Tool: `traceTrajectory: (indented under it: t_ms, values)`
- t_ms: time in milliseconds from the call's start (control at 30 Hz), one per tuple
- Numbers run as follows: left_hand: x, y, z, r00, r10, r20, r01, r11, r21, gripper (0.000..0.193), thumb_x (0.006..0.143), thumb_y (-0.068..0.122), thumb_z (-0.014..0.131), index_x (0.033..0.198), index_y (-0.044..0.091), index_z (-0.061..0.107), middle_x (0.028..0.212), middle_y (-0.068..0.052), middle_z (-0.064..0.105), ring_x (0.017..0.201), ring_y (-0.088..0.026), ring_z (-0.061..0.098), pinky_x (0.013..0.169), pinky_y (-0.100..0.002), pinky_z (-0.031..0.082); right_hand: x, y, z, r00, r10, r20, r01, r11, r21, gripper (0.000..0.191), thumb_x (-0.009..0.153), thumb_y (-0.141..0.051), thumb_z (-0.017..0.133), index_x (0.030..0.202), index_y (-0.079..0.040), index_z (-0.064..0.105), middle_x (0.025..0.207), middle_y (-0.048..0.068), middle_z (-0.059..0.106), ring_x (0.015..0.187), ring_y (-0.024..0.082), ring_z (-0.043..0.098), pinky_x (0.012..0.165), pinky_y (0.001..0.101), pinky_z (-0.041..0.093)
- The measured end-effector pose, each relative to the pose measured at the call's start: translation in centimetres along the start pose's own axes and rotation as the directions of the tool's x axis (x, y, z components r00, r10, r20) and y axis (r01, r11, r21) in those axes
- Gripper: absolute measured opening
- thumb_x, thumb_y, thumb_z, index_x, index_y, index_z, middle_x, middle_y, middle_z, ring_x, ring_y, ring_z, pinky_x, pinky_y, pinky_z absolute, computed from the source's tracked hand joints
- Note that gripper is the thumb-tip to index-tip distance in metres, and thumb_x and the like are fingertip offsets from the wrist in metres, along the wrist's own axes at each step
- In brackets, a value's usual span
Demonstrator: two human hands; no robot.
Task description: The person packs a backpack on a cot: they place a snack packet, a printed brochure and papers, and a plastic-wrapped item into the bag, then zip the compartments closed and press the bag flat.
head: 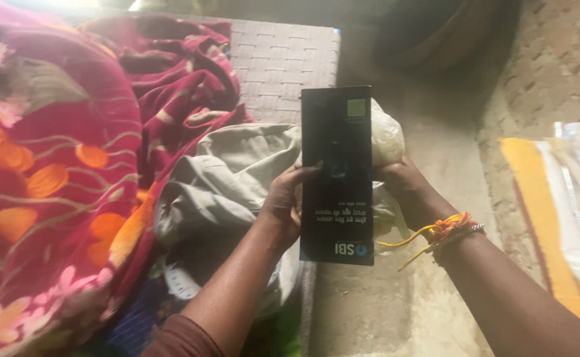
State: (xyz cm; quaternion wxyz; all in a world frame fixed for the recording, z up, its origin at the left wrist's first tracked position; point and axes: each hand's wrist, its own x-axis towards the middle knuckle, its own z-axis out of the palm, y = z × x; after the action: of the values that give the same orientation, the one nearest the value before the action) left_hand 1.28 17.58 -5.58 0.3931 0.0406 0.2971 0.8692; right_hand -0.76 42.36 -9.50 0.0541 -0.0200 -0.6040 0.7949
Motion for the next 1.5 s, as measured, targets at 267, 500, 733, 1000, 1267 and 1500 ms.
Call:
traceTrajectory:
  t_ms: [267, 500, 733, 1000, 1267, 1500]
  values:
    - [2.1, -0.9, 7.1, 0.964, -0.196, -0.182, 0.221, 0.966, 0.132, 0.029, 0.082, 0.023, 0.072, 0.110, 0.020, 0.066, 0.111, -0.004, 0.066, 0.102, -0.024, 0.066, 0.084, -0.044, 0.060, -10.2, -8.7, -1.1, 0.945, 0.098, -0.313, -0.141, 0.983, -0.119, 0.058, 0.080, -0.012, 0.059, 0.138, -0.005, 0.058, 0.120, 0.006, 0.069, 0.108, 0.018, 0.066, 0.091, 0.0330, 0.053]
    - [5.3, -4.0, 10.7, 0.980, -0.194, -0.035, 0.197, 0.972, 0.127, 0.034, 0.082, 0.027, 0.076, 0.111, 0.018, 0.062, 0.113, -0.005, 0.063, 0.105, -0.025, 0.065, 0.087, -0.046, 0.059, -13.4, -12.9, -3.4, 0.942, 0.000, -0.335, -0.083, 0.969, -0.235, 0.045, 0.084, -0.017, 0.061, 0.127, -0.002, 0.062, 0.103, 0.006, 0.069, 0.089, 0.016, 0.065, 0.076, 0.0324, 0.053]
    - [8.6, -7.6, 14.7, 0.992, -0.128, -0.010, 0.128, 0.974, 0.188, 0.034, 0.079, 0.024, 0.073, 0.108, 0.016, 0.057, 0.106, -0.008, 0.063, 0.098, -0.027, 0.066, 0.079, -0.051, 0.061, -15.9, -16.0, -8.6, 0.905, 0.034, -0.424, -0.210, 0.902, -0.376, 0.034, 0.094, -0.014, 0.050, 0.113, 0.003, 0.072, 0.096, 0.010, 0.072, 0.081, 0.017, 0.066, 0.072, 0.0325, 0.054]
    - [11.3, -11.6, 19.0, 0.984, -0.173, -0.035, 0.176, 0.951, 0.256, 0.028, 0.083, 0.023, 0.070, 0.107, 0.014, 0.060, 0.099, -0.009, 0.064, 0.088, -0.024, 0.067, 0.070, -0.046, 0.062, -18.4, -20.5, -10.4, 0.819, 0.024, -0.573, -0.175, 0.962, -0.211, 0.024, 0.089, -0.004, 0.058, 0.110, 0.002, 0.069, 0.096, 0.010, 0.071, 0.081, 0.021, 0.067, 0.071, 0.0361, 0.054]
    - [13.5, -15.6, 23.1, 0.976, -0.215, 0.017, 0.203, 0.943, 0.262, 0.026, 0.086, 0.020, 0.069, 0.108, 0.010, 0.061, 0.095, -0.008, 0.067, 0.084, -0.021, 0.069, 0.070, -0.042, 0.063, -21.2, -23.6, -15.0, 0.751, 0.057, -0.658, -0.275, 0.933, -0.233, 0.025, 0.089, -0.009, 0.059, 0.108, 0.001, 0.072, 0.102, 0.010, 0.074, 0.088, 0.019, 0.068, 0.081, 0.0335, 0.053]
    - [16.3, -20.3, 25.6, 0.965, -0.249, 0.076, 0.238, 0.962, 0.134, 0.018, 0.087, 0.014, 0.066, 0.102, 0.005, 0.064, 0.088, -0.011, 0.067, 0.081, -0.025, 0.069, 0.073, -0.045, 0.062, -22.9, -23.2, -22.2, 0.699, -0.336, -0.631, -0.207, 0.750, -0.629, 0.076, 0.076, -0.011, 0.072, 0.143, 0.000, 0.039, 0.123, 0.015, 0.063, 0.112, 0.026, 0.062, 0.095, 0.0376, 0.050]
